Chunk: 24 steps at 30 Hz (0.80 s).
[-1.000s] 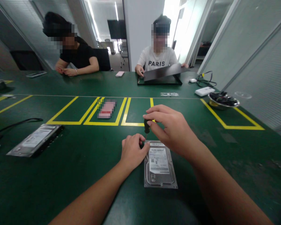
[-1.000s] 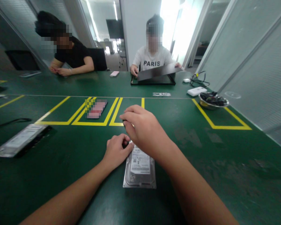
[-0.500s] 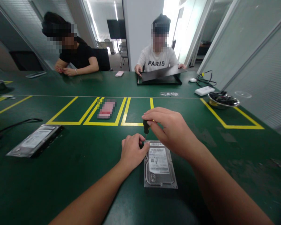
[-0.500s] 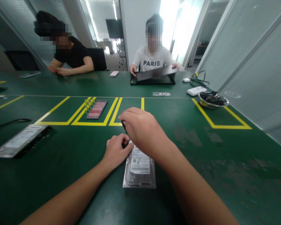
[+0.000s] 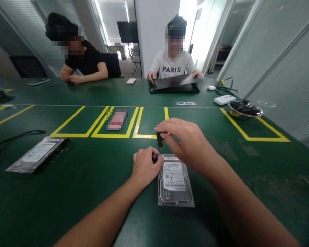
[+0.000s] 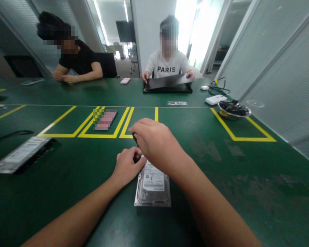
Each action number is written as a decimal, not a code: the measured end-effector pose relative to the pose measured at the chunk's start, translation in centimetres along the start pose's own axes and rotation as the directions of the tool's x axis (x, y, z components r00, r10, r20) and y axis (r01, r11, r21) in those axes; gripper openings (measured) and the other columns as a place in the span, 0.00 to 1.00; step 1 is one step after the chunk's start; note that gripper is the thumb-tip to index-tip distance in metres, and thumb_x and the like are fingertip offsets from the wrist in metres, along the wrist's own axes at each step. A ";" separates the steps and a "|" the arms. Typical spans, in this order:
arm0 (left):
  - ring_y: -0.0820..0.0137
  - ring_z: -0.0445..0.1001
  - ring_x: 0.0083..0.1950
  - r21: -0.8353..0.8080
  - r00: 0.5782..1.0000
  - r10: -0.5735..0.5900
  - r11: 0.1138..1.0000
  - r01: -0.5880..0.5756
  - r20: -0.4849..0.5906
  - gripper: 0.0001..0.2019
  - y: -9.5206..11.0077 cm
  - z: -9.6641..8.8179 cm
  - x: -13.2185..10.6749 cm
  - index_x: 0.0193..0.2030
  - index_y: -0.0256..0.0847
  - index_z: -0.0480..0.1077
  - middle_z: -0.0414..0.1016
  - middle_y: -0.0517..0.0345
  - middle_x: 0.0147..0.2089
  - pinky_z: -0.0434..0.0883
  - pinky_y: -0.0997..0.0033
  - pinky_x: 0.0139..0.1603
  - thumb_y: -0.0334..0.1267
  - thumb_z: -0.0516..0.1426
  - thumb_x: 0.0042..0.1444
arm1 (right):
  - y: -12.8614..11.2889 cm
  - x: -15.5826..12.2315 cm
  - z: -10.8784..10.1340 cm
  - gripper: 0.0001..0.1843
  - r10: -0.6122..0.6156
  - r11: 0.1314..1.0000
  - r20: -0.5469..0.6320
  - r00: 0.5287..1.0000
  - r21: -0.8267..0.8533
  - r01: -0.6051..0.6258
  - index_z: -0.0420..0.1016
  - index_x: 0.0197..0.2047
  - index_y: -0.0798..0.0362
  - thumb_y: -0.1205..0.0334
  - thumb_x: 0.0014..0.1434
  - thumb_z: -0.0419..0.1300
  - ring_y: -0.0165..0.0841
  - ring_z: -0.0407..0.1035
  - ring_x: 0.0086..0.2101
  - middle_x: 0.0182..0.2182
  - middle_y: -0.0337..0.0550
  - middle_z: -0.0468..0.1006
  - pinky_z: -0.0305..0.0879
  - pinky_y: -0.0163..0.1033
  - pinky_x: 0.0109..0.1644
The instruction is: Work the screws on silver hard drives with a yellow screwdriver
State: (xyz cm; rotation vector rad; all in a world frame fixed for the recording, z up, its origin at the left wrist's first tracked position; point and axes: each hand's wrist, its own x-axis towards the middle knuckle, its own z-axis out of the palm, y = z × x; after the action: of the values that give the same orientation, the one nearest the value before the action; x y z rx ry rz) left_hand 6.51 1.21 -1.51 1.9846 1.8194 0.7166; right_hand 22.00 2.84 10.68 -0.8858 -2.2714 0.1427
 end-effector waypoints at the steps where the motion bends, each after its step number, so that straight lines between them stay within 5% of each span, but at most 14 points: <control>1: 0.63 0.69 0.40 0.000 1.000 -0.001 1.000 0.001 0.002 0.07 0.0 0.0 0.0 0.36 0.45 0.71 0.74 0.62 0.32 0.56 0.64 0.41 0.44 0.59 0.55 | 0.0 0.0 0.0 0.13 0.001 1.000 0.003 1.000 0.000 -0.001 0.80 0.44 0.62 0.73 0.62 0.54 0.38 0.75 0.46 0.43 0.52 0.82 0.70 0.44 0.53; 12: 0.63 0.69 0.40 -0.009 1.000 -0.001 1.000 0.001 0.004 0.07 0.0 0.0 -0.1 0.36 0.45 0.70 0.73 0.63 0.31 0.55 0.64 0.41 0.44 0.60 0.55 | 0.1 -0.1 0.1 0.09 0.024 0.999 -0.048 0.999 -0.036 -0.026 0.80 0.43 0.57 0.69 0.61 0.60 0.35 0.73 0.44 0.43 0.49 0.79 0.69 0.41 0.49; 18: 0.63 0.69 0.39 -0.011 1.000 -0.006 1.000 0.006 0.001 0.07 0.0 0.0 -0.1 0.35 0.45 0.70 0.73 0.63 0.31 0.55 0.65 0.40 0.43 0.60 0.55 | 0.1 0.1 0.1 0.03 0.063 0.994 -0.028 0.998 -0.092 -0.066 0.79 0.36 0.57 0.69 0.59 0.62 0.33 0.70 0.37 0.35 0.45 0.76 0.65 0.38 0.41; 24: 0.63 0.69 0.40 0.001 1.000 -0.004 1.000 0.004 0.002 0.07 0.0 0.0 0.0 0.36 0.45 0.71 0.73 0.63 0.32 0.55 0.64 0.41 0.44 0.59 0.55 | 0.3 0.0 0.1 0.07 0.051 0.995 -0.041 0.998 -0.081 -0.055 0.78 0.42 0.57 0.70 0.59 0.62 0.34 0.72 0.39 0.37 0.44 0.79 0.65 0.38 0.44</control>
State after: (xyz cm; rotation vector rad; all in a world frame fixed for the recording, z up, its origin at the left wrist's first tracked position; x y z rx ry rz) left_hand 6.52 1.17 -1.51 1.9812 1.8225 0.7119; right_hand 22.06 3.08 10.49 -0.9836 -2.2321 0.0558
